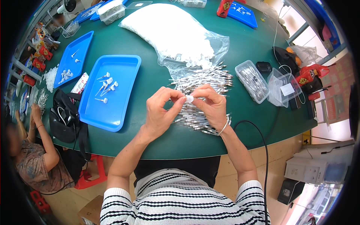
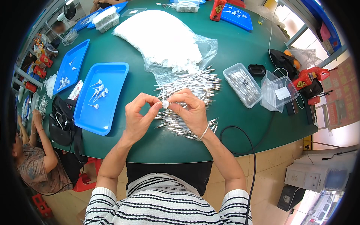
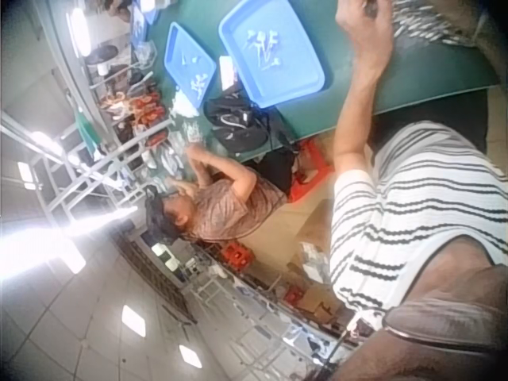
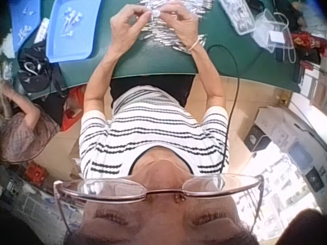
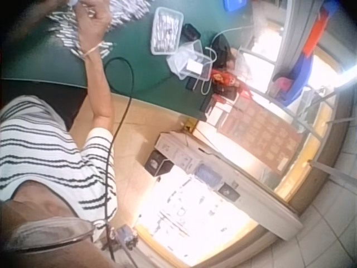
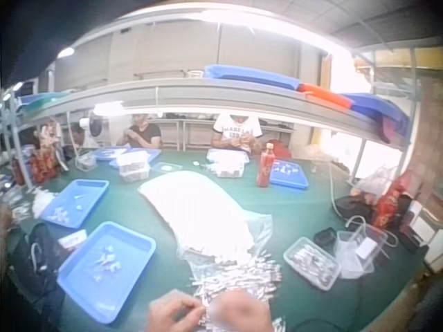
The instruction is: The person repeatedly picks up small white plastic caps and silver metal rods from a green table. They insert the metal rods into the plastic caps by hand and place the assembled units into a blue tray. The process is repetitive and involves handling small parts one at a time.
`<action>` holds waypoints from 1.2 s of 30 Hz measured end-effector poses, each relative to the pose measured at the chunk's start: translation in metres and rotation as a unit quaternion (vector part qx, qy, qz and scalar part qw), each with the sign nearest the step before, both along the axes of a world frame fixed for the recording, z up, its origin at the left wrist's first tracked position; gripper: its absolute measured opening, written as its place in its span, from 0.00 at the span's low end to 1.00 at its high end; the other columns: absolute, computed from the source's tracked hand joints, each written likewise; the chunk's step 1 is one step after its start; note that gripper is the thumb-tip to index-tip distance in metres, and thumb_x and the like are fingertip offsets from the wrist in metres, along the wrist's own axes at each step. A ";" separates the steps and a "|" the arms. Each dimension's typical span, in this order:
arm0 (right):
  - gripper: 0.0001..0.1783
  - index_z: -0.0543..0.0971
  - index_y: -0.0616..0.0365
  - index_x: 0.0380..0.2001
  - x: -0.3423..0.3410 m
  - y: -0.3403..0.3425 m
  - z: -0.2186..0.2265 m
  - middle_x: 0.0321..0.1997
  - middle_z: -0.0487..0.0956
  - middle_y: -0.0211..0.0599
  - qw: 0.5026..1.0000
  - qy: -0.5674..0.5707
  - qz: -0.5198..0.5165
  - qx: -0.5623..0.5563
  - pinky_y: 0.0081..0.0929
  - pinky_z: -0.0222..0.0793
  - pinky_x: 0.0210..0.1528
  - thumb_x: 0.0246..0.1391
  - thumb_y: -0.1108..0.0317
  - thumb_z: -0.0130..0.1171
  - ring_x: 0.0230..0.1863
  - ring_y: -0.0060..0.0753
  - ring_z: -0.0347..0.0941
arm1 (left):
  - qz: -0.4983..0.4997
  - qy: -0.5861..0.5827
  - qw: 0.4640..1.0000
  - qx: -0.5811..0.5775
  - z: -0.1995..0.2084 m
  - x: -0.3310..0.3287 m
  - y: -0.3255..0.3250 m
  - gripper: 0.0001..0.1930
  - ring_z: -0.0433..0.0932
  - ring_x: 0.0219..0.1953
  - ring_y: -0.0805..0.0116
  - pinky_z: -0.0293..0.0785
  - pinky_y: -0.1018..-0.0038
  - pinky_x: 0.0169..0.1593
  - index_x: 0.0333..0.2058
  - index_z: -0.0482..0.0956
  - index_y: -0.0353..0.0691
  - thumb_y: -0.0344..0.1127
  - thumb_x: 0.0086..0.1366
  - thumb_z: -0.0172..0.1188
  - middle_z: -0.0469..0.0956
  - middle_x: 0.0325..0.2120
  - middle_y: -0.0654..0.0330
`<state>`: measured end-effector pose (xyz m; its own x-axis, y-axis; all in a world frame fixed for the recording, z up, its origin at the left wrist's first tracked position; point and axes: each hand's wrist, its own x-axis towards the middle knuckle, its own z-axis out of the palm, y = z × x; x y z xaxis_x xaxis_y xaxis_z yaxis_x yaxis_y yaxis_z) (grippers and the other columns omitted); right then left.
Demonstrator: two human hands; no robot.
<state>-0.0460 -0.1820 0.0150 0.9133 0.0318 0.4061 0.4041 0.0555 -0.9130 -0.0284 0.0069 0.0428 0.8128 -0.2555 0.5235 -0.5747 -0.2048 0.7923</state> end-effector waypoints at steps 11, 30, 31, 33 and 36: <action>0.09 0.84 0.57 0.34 0.003 -0.006 0.002 0.35 0.82 0.31 0.995 -0.020 0.008 -0.097 0.24 0.69 0.43 0.47 0.78 0.68 0.39 0.27 0.74 | -0.041 -0.002 0.999 0.008 -0.003 0.006 0.006 0.05 0.82 0.28 0.68 0.77 0.77 0.31 0.31 0.80 0.34 0.24 0.57 0.66 0.80 0.26 0.59; 0.10 0.84 0.58 0.34 0.003 -0.011 -0.004 0.35 0.80 0.32 0.993 0.063 0.104 -0.011 0.23 0.69 0.45 0.46 0.76 0.71 0.41 0.24 0.75 | -0.094 0.096 0.990 -0.038 -0.006 -0.001 0.002 0.02 0.78 0.34 0.76 0.80 0.76 0.43 0.34 0.74 0.30 0.20 0.62 0.57 0.78 0.32 0.60; 0.11 0.84 0.58 0.35 0.003 -0.010 -0.001 0.36 0.80 0.32 0.994 0.050 0.088 -0.034 0.23 0.69 0.46 0.46 0.76 0.72 0.41 0.25 0.75 | -0.095 0.104 0.989 -0.037 -0.006 0.000 0.003 0.02 0.78 0.34 0.76 0.80 0.76 0.42 0.34 0.74 0.30 0.21 0.63 0.58 0.78 0.32 0.60; 0.13 0.84 0.57 0.37 0.003 -0.008 0.009 0.37 0.80 0.32 0.995 0.023 0.057 -0.081 0.23 0.70 0.47 0.44 0.76 0.72 0.42 0.25 0.75 | -0.087 0.101 0.990 -0.039 -0.006 0.002 0.003 0.02 0.79 0.33 0.74 0.81 0.75 0.41 0.34 0.74 0.30 0.22 0.62 0.58 0.78 0.31 0.59; 0.16 0.83 0.57 0.39 0.000 0.001 0.021 0.39 0.81 0.32 0.992 -0.064 0.025 -0.109 0.24 0.70 0.48 0.43 0.77 0.72 0.43 0.26 0.76 | -0.071 0.079 0.993 -0.041 -0.007 0.002 0.002 0.03 0.80 0.31 0.71 0.82 0.73 0.39 0.33 0.75 0.30 0.23 0.61 0.60 0.79 0.28 0.57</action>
<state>-0.0462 -0.1813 0.0357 0.8497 0.1750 0.4974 0.5193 -0.1149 -0.8468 -0.0267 0.0085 0.0358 0.8458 -0.3354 0.4150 -0.4595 -0.0624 0.8860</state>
